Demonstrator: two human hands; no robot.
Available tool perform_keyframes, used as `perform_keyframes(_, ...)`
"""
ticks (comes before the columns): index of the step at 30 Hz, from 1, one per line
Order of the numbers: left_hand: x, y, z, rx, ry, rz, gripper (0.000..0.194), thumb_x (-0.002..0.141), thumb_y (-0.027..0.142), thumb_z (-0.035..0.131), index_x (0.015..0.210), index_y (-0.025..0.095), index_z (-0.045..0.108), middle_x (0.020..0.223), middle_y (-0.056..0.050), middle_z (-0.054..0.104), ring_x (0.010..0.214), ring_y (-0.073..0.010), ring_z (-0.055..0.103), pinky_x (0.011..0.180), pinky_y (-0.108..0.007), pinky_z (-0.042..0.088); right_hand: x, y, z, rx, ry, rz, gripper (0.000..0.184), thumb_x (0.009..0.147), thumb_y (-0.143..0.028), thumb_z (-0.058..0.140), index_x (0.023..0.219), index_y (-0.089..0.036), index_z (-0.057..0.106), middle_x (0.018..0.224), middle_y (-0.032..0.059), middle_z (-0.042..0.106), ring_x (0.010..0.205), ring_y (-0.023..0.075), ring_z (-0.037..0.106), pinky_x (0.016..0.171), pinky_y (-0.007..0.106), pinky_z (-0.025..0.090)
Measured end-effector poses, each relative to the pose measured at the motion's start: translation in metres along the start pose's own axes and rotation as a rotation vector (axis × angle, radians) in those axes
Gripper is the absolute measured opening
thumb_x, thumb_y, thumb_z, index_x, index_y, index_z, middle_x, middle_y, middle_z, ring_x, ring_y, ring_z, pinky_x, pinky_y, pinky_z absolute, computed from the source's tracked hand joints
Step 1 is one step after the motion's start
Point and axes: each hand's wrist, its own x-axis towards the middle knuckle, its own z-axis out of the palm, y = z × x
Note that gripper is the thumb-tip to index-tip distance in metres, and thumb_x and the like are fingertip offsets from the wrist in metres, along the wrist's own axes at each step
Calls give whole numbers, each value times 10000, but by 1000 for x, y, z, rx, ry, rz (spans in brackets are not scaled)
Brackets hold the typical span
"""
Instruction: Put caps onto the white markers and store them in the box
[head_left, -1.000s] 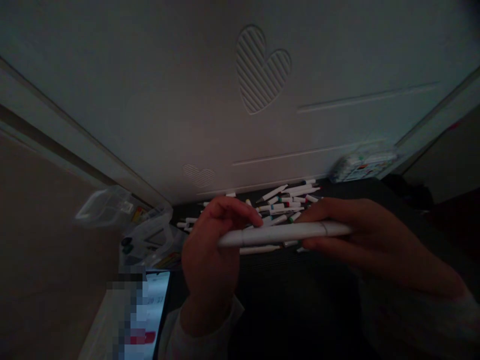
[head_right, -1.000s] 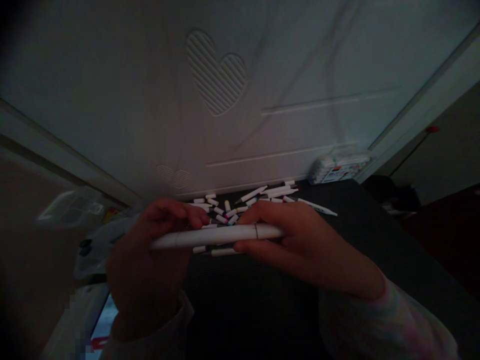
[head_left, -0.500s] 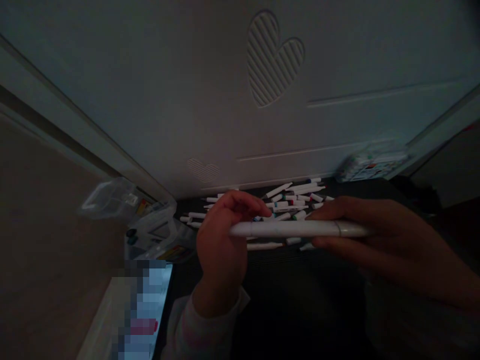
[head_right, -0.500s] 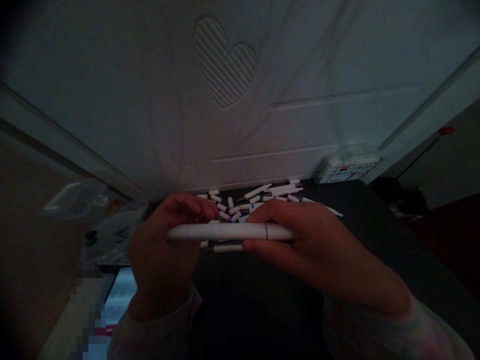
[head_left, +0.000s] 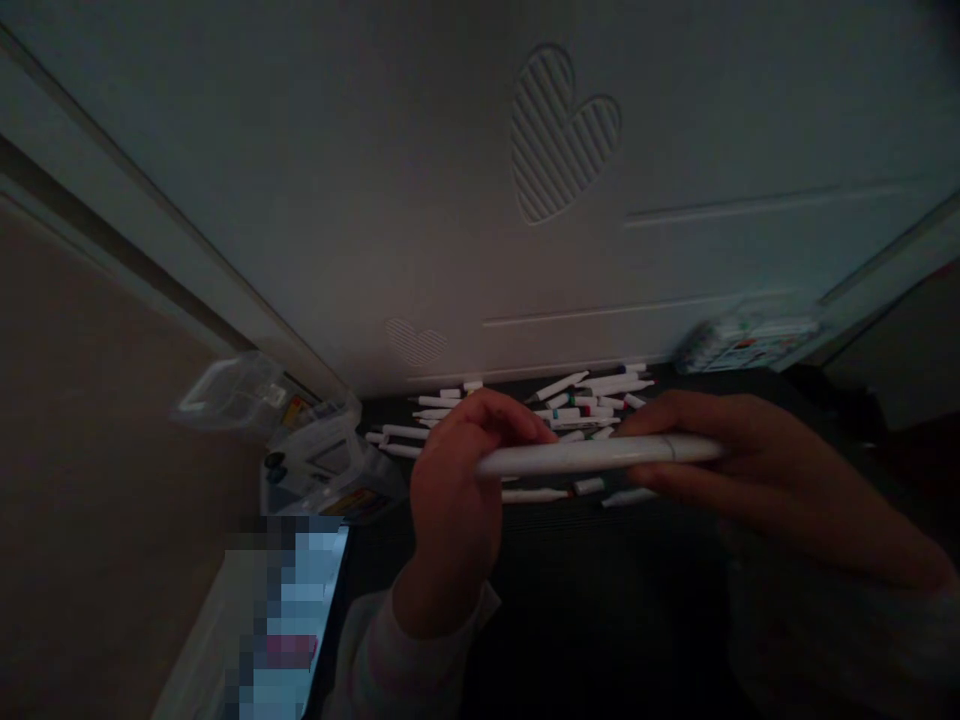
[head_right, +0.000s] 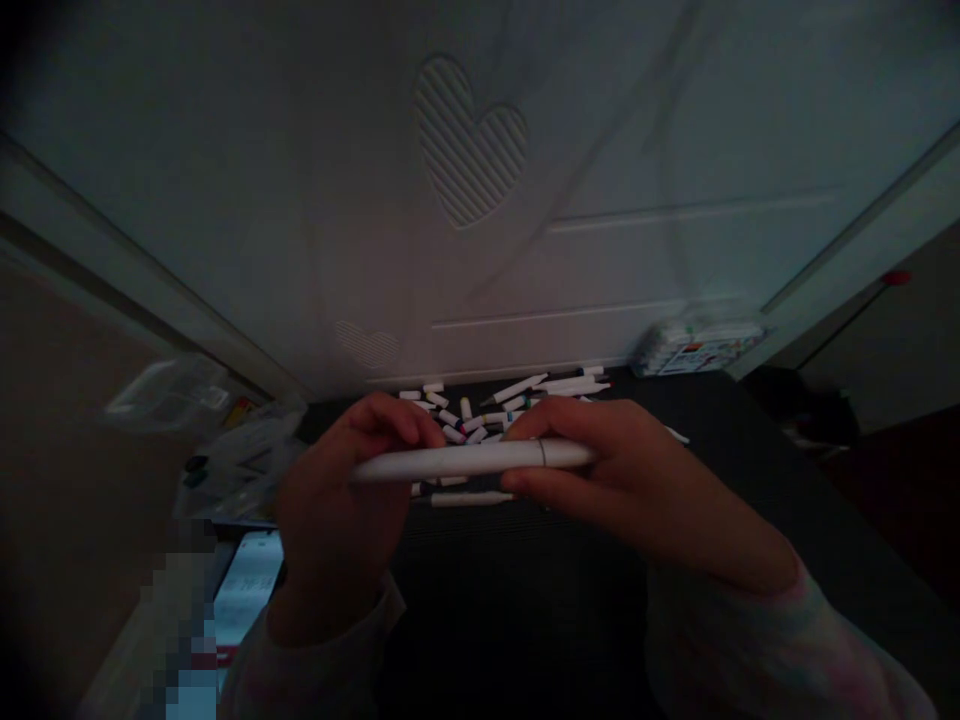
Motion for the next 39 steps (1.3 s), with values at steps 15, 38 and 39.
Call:
perform_keyframes(15, -9, 22, -7, 47, -10, 82, 171, 639, 206, 703, 803, 209, 653, 753, -3, 640, 577, -107, 547, 507, -208, 462, 12, 5, 10, -66, 41, -35, 157, 805, -321, 590, 910, -210, 626, 854, 26, 664, 775, 163, 610, 654, 258, 475)
perform_keyframes(38, -20, 19, -3, 820, -313, 456, 246, 723, 110, 664, 937, 221, 613, 936, 4, 614, 854, -105, 604, 698, -173, 501, 9, 2, 18, -159, 53, -318, 210, 815, -275, 583, 1006, -192, 614, 1008, 62, 655, 972, 171, 601, 827, 271, 496)
perform_keyframes(39, -19, 20, -3, 841, -320, 465, 250, 722, 121, 670, 945, 219, 614, 938, 5, 608, 852, -101, 602, 702, -168, 498, 8, 0, 18, -157, 60, -331, 205, 816, -277, 583, 1000, -193, 616, 1003, 63, 658, 965, 171, 605, 813, 264, 501)
